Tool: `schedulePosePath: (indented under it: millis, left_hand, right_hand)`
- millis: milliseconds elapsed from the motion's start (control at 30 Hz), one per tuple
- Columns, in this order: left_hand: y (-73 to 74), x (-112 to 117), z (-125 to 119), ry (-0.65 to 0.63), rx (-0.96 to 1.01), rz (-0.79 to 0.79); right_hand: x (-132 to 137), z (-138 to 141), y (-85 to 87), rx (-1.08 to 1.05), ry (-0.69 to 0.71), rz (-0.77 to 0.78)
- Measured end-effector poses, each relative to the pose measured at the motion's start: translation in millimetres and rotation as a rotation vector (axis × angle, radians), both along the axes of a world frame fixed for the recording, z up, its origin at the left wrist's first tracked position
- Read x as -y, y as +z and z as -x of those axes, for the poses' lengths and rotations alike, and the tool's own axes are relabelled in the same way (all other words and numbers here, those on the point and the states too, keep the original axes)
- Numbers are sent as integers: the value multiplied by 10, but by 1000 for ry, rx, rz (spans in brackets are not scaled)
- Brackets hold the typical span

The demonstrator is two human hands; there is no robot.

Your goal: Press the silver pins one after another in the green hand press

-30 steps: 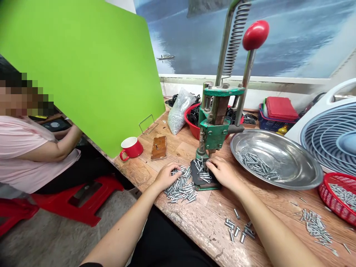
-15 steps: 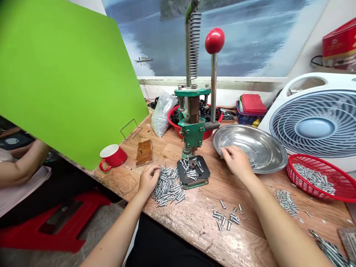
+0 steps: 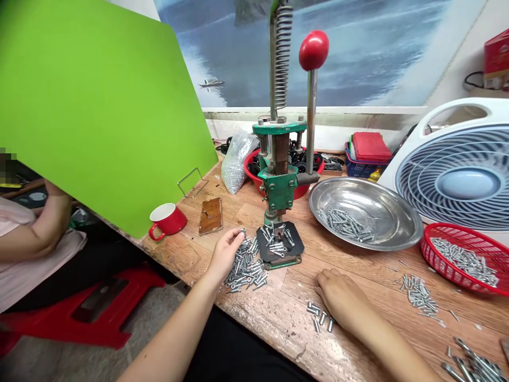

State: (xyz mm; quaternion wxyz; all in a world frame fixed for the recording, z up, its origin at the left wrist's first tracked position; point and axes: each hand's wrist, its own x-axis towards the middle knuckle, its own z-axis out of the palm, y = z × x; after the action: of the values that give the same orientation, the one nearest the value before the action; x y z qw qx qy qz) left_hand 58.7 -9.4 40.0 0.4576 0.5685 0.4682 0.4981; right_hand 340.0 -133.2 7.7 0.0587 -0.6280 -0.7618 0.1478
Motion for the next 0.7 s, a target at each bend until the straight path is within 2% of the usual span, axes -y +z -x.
schedulePosePath:
  millis: [100,233,367,500,700]
  left_hand:
    - [44,75,-148,-122,346,289]
    - [69,149,-228,-176,586,473]
    - [66,180,-262,-168,601,505]
    - [53,198,-274,-174,570,502]
    - [40,219,-279,-216,527,494]
  right_hand:
    - [-128,57,54,-99,-27,-2]
    - [-385,210,197,-332,15,-174]
    - [-738,361,292,-548,-22,-241]
    - [-1025,427,237,-673,46,-261]
    - [-1154,486,140,-673,95,-223]
